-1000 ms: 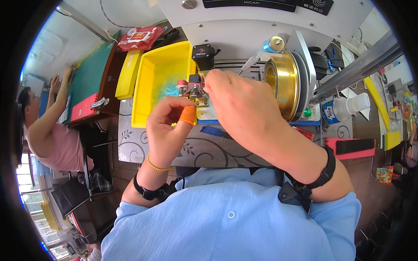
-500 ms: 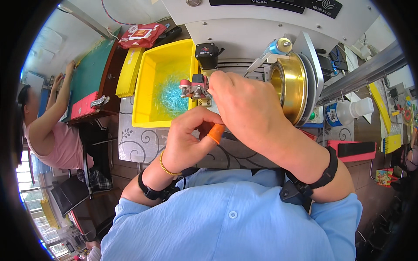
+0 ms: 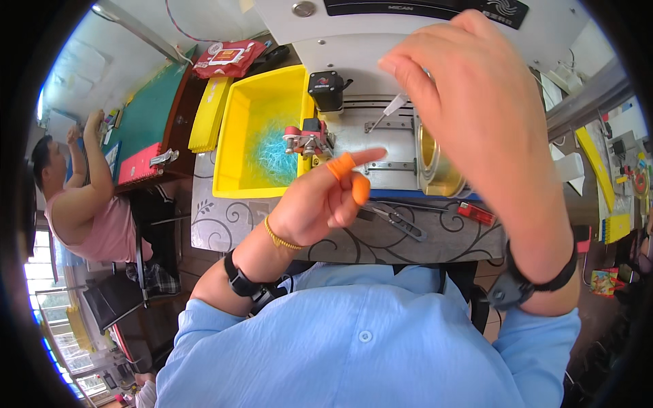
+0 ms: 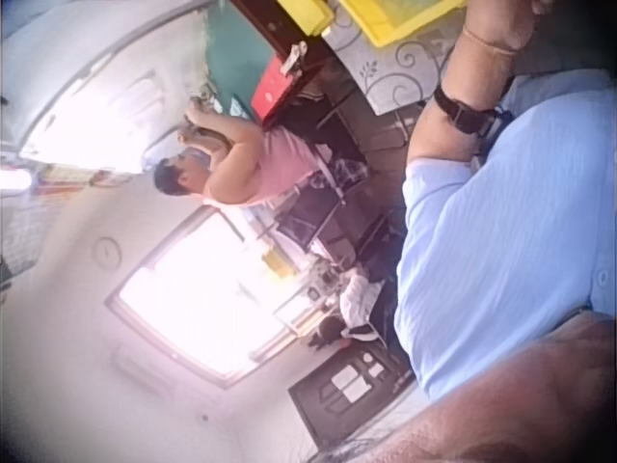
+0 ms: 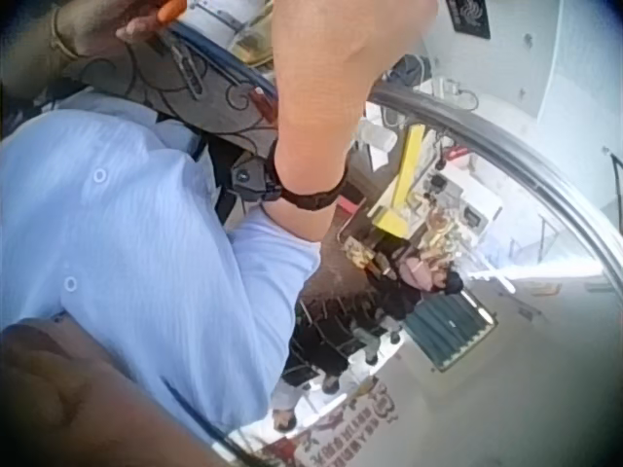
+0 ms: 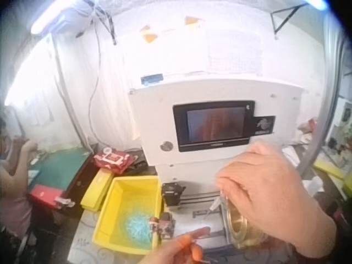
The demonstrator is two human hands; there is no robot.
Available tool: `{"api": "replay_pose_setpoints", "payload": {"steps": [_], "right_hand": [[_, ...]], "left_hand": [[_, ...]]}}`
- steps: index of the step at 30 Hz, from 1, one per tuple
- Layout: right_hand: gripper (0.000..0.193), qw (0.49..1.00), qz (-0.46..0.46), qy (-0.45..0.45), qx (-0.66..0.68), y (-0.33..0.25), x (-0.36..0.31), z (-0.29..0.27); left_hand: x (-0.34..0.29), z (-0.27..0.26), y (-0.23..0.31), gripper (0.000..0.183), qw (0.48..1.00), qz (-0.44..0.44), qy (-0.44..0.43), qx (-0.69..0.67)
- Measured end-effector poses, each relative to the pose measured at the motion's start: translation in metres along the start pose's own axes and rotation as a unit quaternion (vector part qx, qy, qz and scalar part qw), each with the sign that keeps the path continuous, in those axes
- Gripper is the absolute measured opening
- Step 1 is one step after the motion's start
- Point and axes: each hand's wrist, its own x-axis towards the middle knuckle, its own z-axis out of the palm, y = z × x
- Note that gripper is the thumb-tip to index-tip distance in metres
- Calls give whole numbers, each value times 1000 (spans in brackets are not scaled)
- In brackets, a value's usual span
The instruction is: The person assembles small blue electronic components using a specialized assembly machine, applying glue from a bottle, and positioning the parts with tweezers.
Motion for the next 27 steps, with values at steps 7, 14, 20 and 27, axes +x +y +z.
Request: {"api": "replay_pose_setpoints", "payload": {"steps": [7, 14, 20, 27], "right_hand": [[27, 985, 39, -154, -63, 14, 14, -1], [18, 994, -49, -82, 44, 5, -2, 11], [13, 965, -76, -224, 115, -19, 5, 34], [8, 988, -62, -100, 97, -21, -11, 16]], "left_hand": [[27, 9, -5, 27, 930, 81, 9, -359], [36, 23, -21, 19, 971, 174, 157, -44], [40, 16, -25, 21, 942, 229, 220, 104], [24, 21, -17, 28, 965, 186, 147, 114]]}}
